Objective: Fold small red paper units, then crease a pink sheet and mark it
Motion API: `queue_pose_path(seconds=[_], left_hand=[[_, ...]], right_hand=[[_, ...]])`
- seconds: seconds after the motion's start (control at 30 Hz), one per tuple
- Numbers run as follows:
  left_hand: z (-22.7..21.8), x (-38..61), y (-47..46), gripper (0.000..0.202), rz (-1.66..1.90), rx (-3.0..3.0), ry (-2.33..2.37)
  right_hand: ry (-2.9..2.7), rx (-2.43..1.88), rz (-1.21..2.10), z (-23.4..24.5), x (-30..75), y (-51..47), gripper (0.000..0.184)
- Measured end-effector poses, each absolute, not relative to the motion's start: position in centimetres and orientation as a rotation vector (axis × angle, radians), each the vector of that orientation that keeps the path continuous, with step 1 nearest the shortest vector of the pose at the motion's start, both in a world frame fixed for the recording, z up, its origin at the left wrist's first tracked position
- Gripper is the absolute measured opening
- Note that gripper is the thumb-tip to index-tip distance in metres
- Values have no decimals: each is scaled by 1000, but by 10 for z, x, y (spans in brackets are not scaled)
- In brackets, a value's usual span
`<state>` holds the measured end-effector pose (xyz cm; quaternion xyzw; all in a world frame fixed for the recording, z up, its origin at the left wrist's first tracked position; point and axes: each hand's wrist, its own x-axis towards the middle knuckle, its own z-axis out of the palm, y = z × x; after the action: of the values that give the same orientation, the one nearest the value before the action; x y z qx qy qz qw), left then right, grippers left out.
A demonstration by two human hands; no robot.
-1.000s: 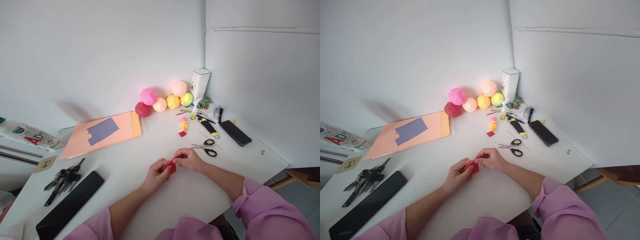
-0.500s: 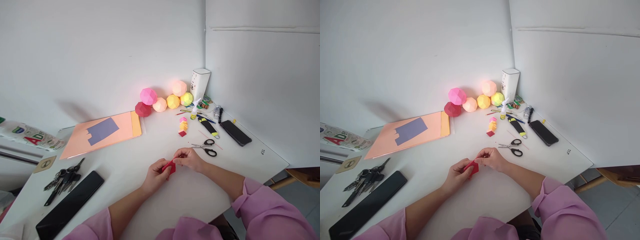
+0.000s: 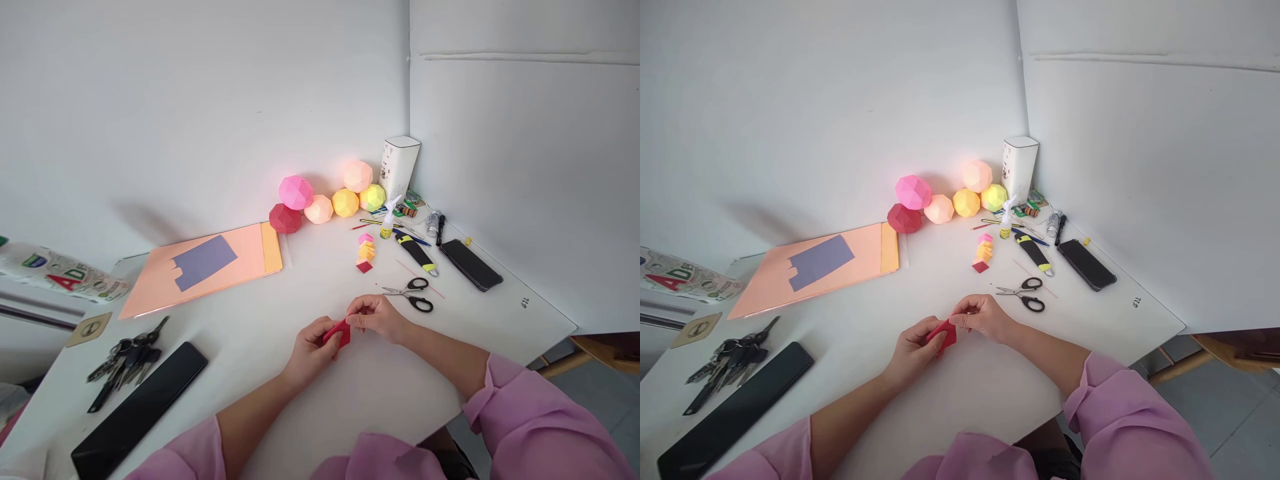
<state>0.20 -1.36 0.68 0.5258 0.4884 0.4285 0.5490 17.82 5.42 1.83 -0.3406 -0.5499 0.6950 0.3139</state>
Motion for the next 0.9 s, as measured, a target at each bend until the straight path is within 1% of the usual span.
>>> queue_pose_path(seconds=[0.13,0.3,0.47,0.53,0.7,0.9], left_hand=[[4,1,-13,16,1014,1241,1161],[3,0,-13,16,1018,1210,1162],[6,2,-13,18,1004,1174,1141],[7,2,-13,20,993,1165,1138],[5,2,-11,25,1050,1050,1137],[4,2,-11,27,1077,1007,1107]], right_hand=[[-1528,-904,1754,20,179,53,21],[-1646,-936,1671,24,180,50,27],[-1865,-835,1425,25,178,46,23],[-1923,-813,1382,24,177,46,21],[-1836,-877,1437,22,178,48,22],[-1832,-864,1473,21,178,46,21]])
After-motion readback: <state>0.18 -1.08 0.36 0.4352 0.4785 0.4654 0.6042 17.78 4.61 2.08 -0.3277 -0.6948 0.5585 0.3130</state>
